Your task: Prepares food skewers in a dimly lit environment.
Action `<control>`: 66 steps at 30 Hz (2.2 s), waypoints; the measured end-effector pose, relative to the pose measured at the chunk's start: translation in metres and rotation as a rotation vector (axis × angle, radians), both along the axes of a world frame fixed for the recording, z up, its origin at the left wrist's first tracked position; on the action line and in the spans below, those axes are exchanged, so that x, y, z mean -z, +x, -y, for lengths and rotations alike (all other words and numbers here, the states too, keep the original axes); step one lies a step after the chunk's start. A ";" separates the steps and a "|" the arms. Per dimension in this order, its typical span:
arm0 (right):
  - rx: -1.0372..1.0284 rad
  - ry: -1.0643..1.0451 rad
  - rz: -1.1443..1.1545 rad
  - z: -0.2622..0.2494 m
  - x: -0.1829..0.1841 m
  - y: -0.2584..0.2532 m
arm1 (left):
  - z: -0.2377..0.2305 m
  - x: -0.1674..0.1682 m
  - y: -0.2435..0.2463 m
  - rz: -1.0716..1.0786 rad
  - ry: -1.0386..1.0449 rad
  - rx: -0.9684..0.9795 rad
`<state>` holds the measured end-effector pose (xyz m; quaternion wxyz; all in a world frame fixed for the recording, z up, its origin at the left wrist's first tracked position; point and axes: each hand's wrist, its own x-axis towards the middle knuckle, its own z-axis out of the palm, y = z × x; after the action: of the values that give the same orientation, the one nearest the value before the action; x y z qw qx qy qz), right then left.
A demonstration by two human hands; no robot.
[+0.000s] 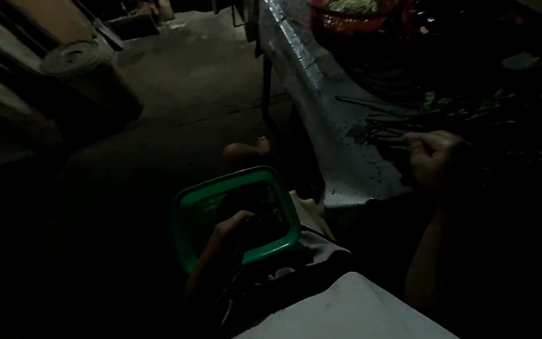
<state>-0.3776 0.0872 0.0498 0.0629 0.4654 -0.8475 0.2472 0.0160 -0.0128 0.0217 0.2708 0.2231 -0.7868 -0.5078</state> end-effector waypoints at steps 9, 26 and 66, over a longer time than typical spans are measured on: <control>-1.096 -0.246 0.545 0.046 0.004 0.161 | 0.000 -0.010 0.006 -0.148 0.418 0.127; -1.132 -0.393 0.821 0.062 0.026 0.197 | 0.005 -0.001 0.019 -0.244 0.541 0.134; -0.881 0.017 0.753 0.065 0.025 0.187 | -0.005 -0.008 -0.003 -0.400 0.297 -0.640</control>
<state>-0.1905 0.0225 0.0247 -0.3555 0.6550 -0.5398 0.3915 0.0133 -0.0076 0.0302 0.5278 0.3904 -0.5276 -0.5391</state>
